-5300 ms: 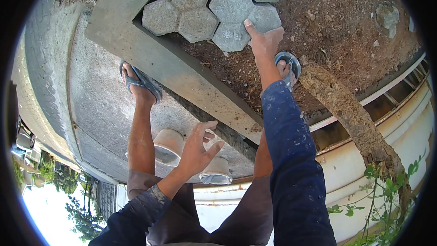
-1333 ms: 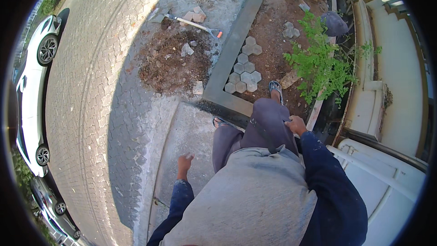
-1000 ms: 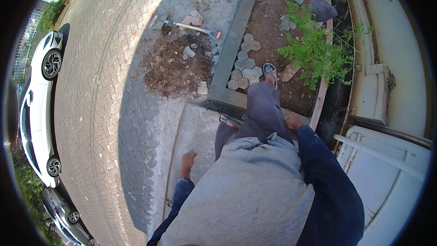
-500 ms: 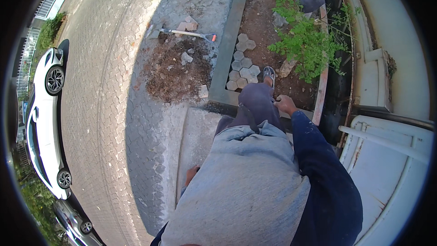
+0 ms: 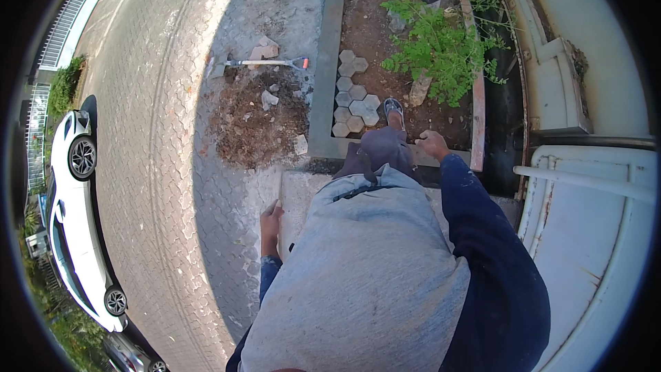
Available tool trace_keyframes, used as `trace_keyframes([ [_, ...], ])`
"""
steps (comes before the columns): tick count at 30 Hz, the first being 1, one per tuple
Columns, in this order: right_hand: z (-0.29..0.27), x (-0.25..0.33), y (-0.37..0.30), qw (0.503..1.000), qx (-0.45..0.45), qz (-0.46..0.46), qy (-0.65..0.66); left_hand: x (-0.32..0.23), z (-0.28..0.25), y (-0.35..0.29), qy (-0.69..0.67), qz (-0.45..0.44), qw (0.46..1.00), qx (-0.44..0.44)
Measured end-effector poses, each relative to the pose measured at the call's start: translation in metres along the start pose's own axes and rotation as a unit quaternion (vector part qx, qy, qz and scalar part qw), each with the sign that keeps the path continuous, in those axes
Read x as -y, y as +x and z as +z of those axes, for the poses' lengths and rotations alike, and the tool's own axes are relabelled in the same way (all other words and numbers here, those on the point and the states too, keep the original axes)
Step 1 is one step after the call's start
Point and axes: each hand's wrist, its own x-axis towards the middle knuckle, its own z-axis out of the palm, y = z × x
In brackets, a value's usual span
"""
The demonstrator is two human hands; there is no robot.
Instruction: Placing hexagonal paving stones into a prepared garden bed area.
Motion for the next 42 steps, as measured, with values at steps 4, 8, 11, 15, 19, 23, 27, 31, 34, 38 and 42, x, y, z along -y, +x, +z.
trace_keyframes([
  [4,0.011,-0.075,-0.03,0.997,0.019,-0.024,-0.077,-0.165,-0.005,-0.044,-0.091,0.172,0.979,0.058],
  [8,0.027,-0.089,-0.068,0.981,0.146,0.073,-0.108,-0.294,-0.009,-0.133,-0.178,0.322,0.908,0.198],
  [11,0.058,-0.151,-0.074,0.949,0.065,-0.127,-0.282,-0.341,-0.02,-0.175,-0.191,0.419,0.818,0.344],
  [15,0.069,-0.118,-0.073,0.994,0.093,-0.038,-0.05,-0.374,-0.009,-0.219,-0.243,0.445,0.701,0.501],
  [19,0.065,-0.092,-0.078,0.998,0.016,0.051,0.034,-0.386,0.023,-0.248,-0.334,0.343,0.66,0.579],
  [23,0.059,-0.087,-0.074,0.985,0.031,0.121,0.118,-0.398,0.07,-0.256,-0.596,0.302,0.442,0.598],
  [27,0.064,-0.093,-0.093,0.979,-0.002,0.101,0.178,-0.392,0.094,-0.249,-0.58,0.313,0.442,0.608],
  [31,0.074,-0.136,-0.117,0.966,0.025,0.166,0.194,-0.384,0.11,-0.266,-0.602,0.242,0.483,0.588],
  [34,0.087,-0.188,-0.139,0.95,0.008,0.242,0.195,-0.394,0.136,-0.266,-0.642,0.235,0.445,0.578],
  [38,0.081,-0.204,-0.146,0.984,0.027,0.15,0.088,-0.39,0.122,-0.214,-0.319,0.23,0.63,0.67],
  [42,0.046,-0.165,-0.14,0.946,0.021,0.253,0.202,-0.342,0.138,-0.185,-0.168,0.188,0.825,0.506],
])
